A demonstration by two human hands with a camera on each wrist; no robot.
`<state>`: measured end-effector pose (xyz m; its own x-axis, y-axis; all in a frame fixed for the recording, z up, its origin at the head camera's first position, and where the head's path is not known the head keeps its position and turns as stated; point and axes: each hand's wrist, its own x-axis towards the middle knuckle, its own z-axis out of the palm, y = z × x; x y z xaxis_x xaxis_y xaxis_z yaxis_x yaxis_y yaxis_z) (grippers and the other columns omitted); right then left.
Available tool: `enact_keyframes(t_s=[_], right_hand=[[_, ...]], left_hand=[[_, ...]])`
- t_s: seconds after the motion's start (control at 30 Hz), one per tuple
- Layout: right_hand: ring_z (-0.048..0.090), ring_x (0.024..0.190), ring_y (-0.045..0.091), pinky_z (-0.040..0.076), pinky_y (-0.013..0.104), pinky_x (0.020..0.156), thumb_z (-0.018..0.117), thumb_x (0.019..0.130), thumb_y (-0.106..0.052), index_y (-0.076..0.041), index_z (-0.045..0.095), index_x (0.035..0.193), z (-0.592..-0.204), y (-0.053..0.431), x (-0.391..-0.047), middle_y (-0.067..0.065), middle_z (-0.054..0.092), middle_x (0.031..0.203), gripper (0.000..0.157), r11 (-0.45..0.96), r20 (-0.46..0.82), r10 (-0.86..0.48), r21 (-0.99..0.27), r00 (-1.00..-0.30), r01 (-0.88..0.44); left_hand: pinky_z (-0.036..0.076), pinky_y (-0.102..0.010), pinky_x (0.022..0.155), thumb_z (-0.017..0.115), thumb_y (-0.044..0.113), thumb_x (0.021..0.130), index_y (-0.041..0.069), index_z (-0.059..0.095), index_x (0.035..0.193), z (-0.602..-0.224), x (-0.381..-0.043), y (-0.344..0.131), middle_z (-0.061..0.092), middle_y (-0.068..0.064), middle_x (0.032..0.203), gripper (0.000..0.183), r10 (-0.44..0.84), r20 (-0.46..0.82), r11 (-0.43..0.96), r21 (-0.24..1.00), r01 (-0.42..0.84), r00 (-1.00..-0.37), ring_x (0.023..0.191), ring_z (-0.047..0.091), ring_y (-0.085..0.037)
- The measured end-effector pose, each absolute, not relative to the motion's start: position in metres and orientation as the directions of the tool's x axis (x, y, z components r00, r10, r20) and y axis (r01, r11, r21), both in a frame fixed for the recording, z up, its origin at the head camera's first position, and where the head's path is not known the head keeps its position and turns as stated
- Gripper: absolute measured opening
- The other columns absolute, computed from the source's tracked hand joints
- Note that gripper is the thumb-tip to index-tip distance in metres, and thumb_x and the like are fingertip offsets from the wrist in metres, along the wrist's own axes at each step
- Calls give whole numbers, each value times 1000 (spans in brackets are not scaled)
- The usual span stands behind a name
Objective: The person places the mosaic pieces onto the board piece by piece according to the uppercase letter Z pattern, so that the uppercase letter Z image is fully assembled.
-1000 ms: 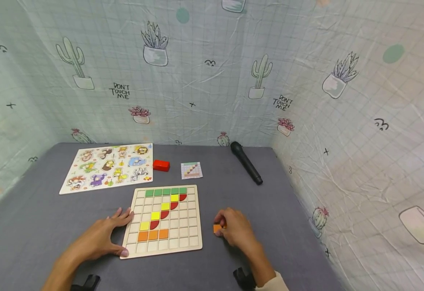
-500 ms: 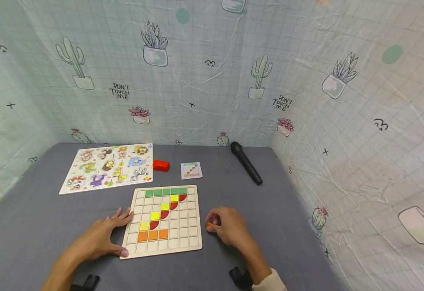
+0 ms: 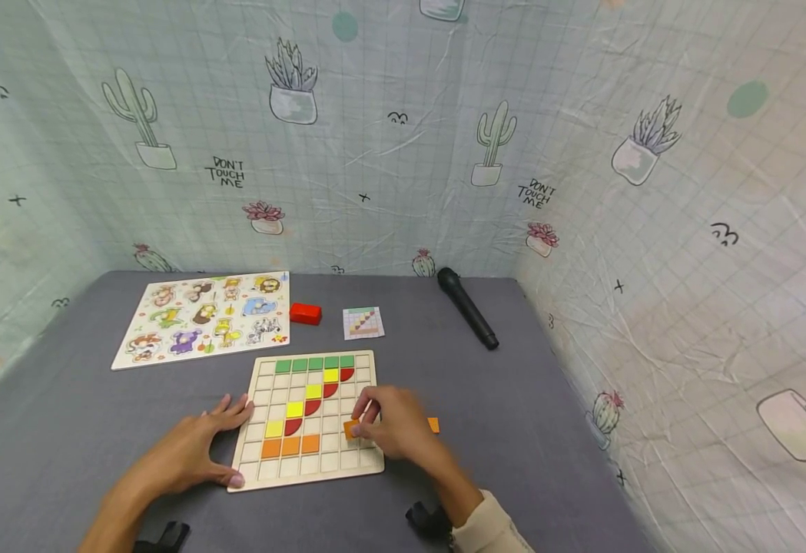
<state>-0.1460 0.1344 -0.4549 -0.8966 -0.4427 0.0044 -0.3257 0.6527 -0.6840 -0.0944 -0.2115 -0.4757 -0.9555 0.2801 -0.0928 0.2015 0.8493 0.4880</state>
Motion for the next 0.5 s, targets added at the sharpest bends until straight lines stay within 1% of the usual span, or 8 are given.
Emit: enact_keyframes(t_s=[0.17, 0.37, 0.5], right_hand=[[55, 67, 7, 41, 24, 57, 92, 83, -21, -25, 71, 83, -461, 118, -147, -12, 65, 70, 21, 683, -43, -444, -662, -895, -307], [55, 58, 8, 38, 24, 51, 91, 84, -21, -27, 67, 80, -468, 105, -145, -10, 61, 66, 25, 724, -106, -425, -636, -899, -267], [54, 56, 8, 38, 24, 51, 90, 84, -21, -26, 66, 79, -470, 98, -144, -10, 59, 64, 25, 727, -105, -435, -627, -894, -280]], left_hand=[[40, -76, 110, 100, 50, 55, 7, 53, 157, -476, -94, -211, 46, -21, 165, 120, 277, -91, 851, 485, 200, -956, 152, 36, -58], [39, -76, 111, 100, 50, 55, 7, 53, 157, -476, -94, -211, 46, -21, 165, 120, 281, -90, 847, 492, 202, -956, 152, 36, -58], [39, -77, 110, 100, 50, 55, 6, 53, 157, -477, -94, -211, 46, -22, 164, 120, 280, -88, 848, 490, 203, -956, 151, 37, -59]])
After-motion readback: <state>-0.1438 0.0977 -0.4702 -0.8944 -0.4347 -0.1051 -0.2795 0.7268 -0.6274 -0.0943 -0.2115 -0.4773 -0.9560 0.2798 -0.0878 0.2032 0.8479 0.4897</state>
